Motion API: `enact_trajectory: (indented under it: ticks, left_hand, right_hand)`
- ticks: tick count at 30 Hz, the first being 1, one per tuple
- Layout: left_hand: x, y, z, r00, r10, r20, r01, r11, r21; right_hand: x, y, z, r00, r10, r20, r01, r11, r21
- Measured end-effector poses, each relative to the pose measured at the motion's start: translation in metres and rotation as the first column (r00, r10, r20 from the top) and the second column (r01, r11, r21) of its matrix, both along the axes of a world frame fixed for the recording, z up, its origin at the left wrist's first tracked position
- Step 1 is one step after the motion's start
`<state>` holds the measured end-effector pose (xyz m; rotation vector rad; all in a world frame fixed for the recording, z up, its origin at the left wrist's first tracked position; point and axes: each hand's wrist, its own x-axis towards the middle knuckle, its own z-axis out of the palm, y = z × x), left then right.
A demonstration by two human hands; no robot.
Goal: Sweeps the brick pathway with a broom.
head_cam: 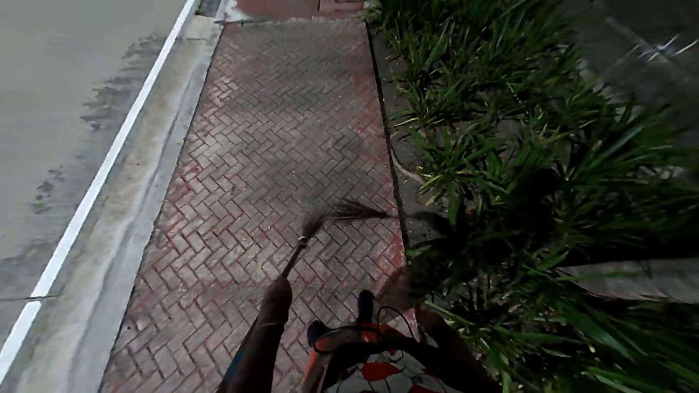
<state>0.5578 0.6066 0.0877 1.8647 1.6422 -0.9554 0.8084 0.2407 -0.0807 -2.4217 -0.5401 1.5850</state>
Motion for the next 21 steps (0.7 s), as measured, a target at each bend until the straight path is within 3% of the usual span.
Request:
enact_trajectory:
  ticks: [3, 6, 8, 9, 10, 13, 18, 21]
  left_hand:
    - [0.035, -0.017, -0.023, 0.998, 0.066, -0.008, -0.066, 0.998, -0.002]
    - [0.073, -0.078, -0.028, 0.98, -0.163, 0.119, 0.182, 0.967, -0.177]
    - [0.097, -0.102, -0.026, 0.947, -0.311, 0.076, 0.32, 0.908, -0.269]
    - [0.1, -0.103, -0.023, 0.938, -0.338, 0.073, 0.344, 0.891, -0.296]
    - [0.094, -0.097, -0.02, 0.935, -0.337, 0.111, 0.355, 0.887, -0.297]
    - [0.06, -0.056, -0.015, 0.907, -0.323, 0.269, 0.389, 0.889, -0.243]
    - [0.053, 0.013, 0.009, 0.945, -0.283, 0.164, 0.293, 0.956, -0.037]
    - [0.091, 0.045, 0.015, 0.98, -0.199, 0.02, 0.199, 0.979, 0.035]
  right_hand:
    - [-0.004, -0.034, -0.004, 0.999, -0.049, -0.011, 0.048, 0.998, -0.027]
    - [-0.014, -0.061, -0.014, 0.993, -0.116, -0.024, 0.113, 0.989, -0.094]
    - [-0.019, -0.077, -0.053, 0.985, -0.169, -0.031, 0.163, 0.978, -0.127]
    - [-0.017, -0.084, -0.075, 0.992, -0.122, -0.018, 0.119, 0.985, -0.128]
    - [-0.012, -0.082, -0.081, 0.997, -0.071, -0.028, 0.067, 0.989, -0.128]
    - [0.007, -0.039, -0.035, 0.994, -0.032, -0.108, 0.021, 0.995, -0.098]
    - [0.021, 0.0, 0.019, 0.991, -0.084, -0.101, 0.076, 0.994, -0.083]
    - [0.021, -0.019, 0.007, 0.98, -0.161, -0.12, 0.153, 0.986, -0.067]
